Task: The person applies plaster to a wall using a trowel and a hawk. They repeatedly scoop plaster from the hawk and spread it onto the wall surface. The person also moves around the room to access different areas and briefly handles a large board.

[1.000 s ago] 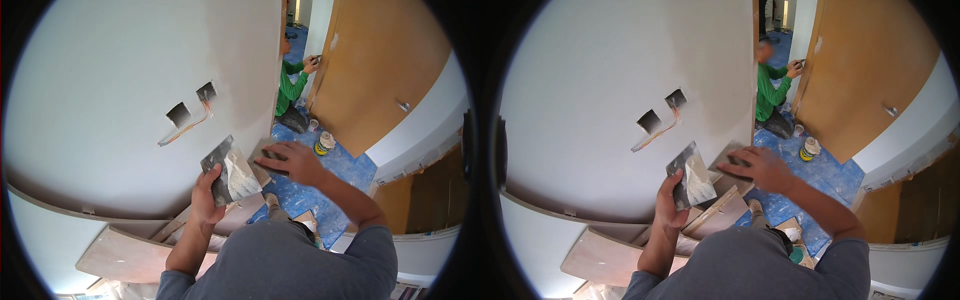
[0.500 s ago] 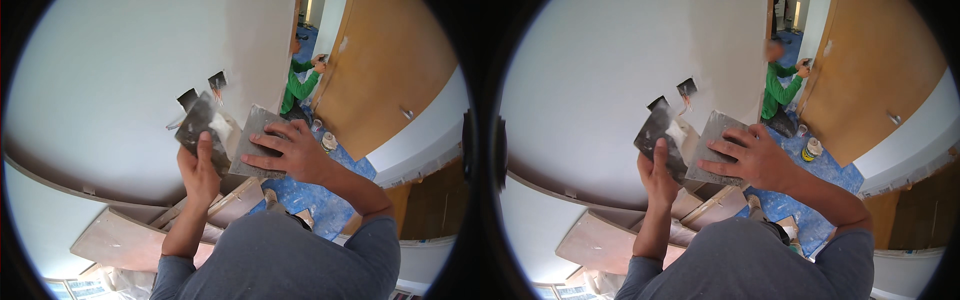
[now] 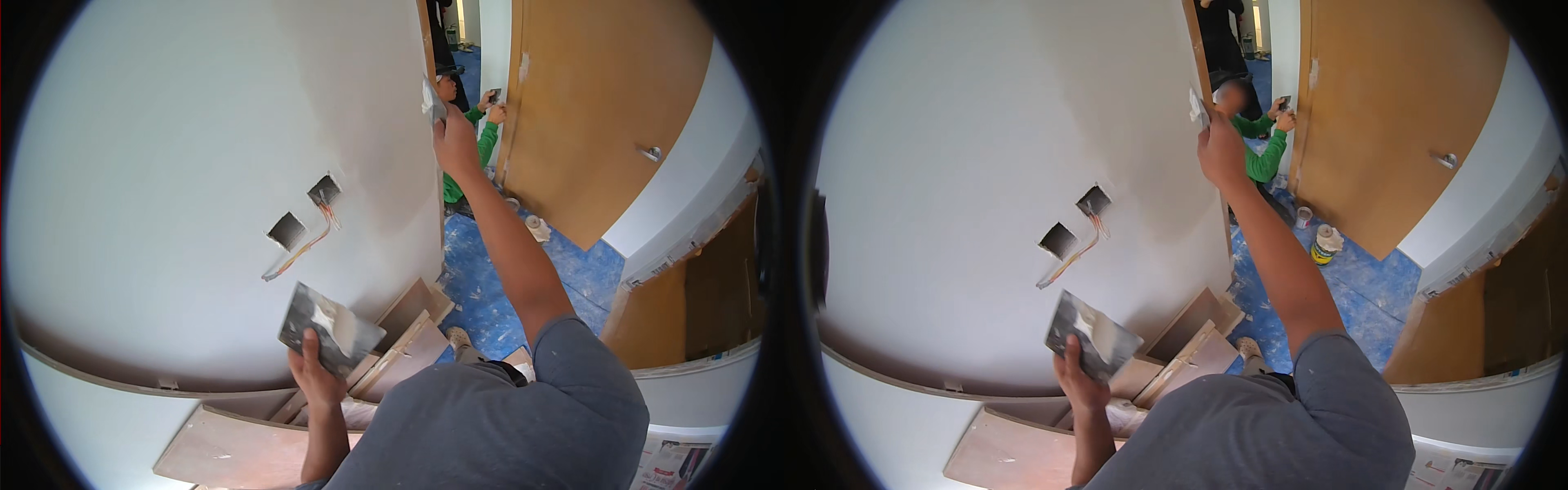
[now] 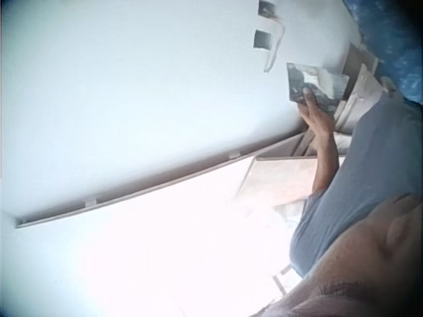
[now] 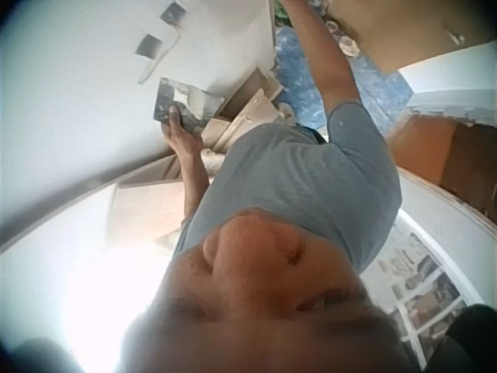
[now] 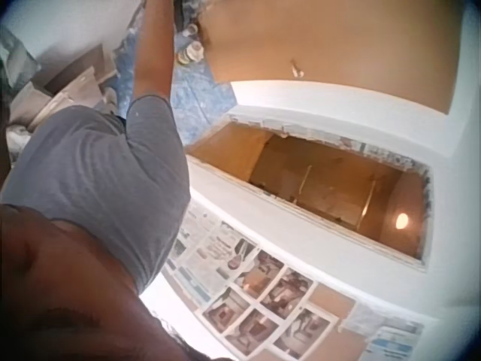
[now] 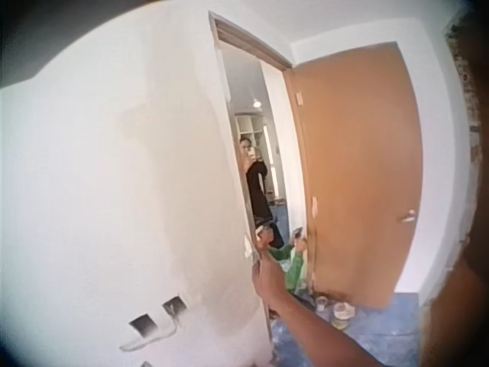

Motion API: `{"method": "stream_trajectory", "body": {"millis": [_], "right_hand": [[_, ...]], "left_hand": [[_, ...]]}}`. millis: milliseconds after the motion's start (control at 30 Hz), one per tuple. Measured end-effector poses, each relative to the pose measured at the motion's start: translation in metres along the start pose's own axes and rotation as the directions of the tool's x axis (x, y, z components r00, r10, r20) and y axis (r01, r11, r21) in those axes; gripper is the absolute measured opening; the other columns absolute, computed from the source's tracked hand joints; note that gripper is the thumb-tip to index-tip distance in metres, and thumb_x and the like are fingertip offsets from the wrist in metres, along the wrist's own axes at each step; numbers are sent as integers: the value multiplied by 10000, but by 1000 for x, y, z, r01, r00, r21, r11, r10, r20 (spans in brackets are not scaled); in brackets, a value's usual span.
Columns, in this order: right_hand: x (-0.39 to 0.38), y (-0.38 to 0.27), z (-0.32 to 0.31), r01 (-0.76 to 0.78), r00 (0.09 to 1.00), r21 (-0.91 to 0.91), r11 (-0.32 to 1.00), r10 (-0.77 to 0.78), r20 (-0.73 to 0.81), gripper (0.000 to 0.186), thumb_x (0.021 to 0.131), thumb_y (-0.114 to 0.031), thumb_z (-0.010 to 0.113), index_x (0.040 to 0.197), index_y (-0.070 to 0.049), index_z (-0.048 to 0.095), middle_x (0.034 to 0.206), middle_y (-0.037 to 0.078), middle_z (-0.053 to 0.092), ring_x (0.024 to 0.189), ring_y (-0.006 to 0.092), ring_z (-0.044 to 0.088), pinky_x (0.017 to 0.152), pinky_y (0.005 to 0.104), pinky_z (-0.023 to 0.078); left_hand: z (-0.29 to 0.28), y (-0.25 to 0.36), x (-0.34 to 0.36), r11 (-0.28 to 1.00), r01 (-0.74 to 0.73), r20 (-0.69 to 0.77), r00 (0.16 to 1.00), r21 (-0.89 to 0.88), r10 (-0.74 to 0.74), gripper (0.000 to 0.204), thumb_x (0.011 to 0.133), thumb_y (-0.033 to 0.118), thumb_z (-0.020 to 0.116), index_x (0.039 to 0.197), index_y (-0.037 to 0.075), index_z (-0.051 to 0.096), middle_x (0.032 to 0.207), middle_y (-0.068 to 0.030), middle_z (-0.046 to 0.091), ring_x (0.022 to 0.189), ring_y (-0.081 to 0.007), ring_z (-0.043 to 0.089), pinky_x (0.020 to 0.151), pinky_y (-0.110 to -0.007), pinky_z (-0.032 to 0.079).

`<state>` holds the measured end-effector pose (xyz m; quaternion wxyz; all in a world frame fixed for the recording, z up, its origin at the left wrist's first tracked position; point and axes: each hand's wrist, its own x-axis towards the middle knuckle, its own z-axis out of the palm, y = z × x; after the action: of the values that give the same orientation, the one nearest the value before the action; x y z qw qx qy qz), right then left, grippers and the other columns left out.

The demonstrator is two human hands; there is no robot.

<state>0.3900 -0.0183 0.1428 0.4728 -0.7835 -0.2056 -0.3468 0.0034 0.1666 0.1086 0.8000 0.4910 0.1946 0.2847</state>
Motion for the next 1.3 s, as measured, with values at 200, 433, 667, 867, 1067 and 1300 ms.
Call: {"method": "stream_trajectory", "body": {"millis": [200,433,667,867,1067,1300], "right_hand": [[36,18,25,-144,990,-103,984,144,-11,488,904,-12,529,1390,-23,560,1156,245,634,1059,430,632,869,511,532],[48,38,48,-81,996,-85,993,77,-47,524,886,-30,537,1411,-37,537,1178,265,634,1033,460,635,877,508,529],[11,-4,72,-93,995,-80,992,91,-29,659,838,-33,627,1480,-61,477,1242,176,579,1075,380,610,902,470,540],[-47,-91,78,-65,998,-47,997,66,23,795,804,-23,701,1531,-25,379,1265,176,537,1119,373,567,929,463,539],[-80,-128,56,-26,988,54,998,18,151,722,827,-11,665,1507,-37,421,1257,153,569,1132,344,589,909,445,553],[-1,9,33,-179,983,-161,971,170,-72,535,915,-27,548,1446,-79,509,1213,162,629,1074,379,637,866,485,539]], "left_hand": [[-41,-42,-19,992,125,-109,987,31,-121,324,1036,184,586,1304,3,566,1176,-94,663,1037,-192,658,885,-339,542],[-50,-43,-19,991,129,-116,985,35,-124,313,1041,198,588,1284,1,573,1162,-85,667,1024,-181,658,873,-331,543],[-55,-35,-15,992,110,-140,985,66,-100,310,1040,216,593,1265,2,583,1139,-80,674,1010,-175,663,863,-330,547],[-51,-32,-13,990,123,-121,986,63,-115,313,1041,218,589,1270,6,580,1147,-85,670,1019,-180,661,865,-334,548],[-42,-39,-10,990,122,-118,987,70,-114,305,1040,205,579,1275,11,575,1156,-81,662,1029,-184,656,867,-338,547],[-39,-37,-13,991,117,-150,983,69,-106,313,1039,217,584,1279,17,570,1169,-79,658,1033,-187,655,865,-341,547]]}}
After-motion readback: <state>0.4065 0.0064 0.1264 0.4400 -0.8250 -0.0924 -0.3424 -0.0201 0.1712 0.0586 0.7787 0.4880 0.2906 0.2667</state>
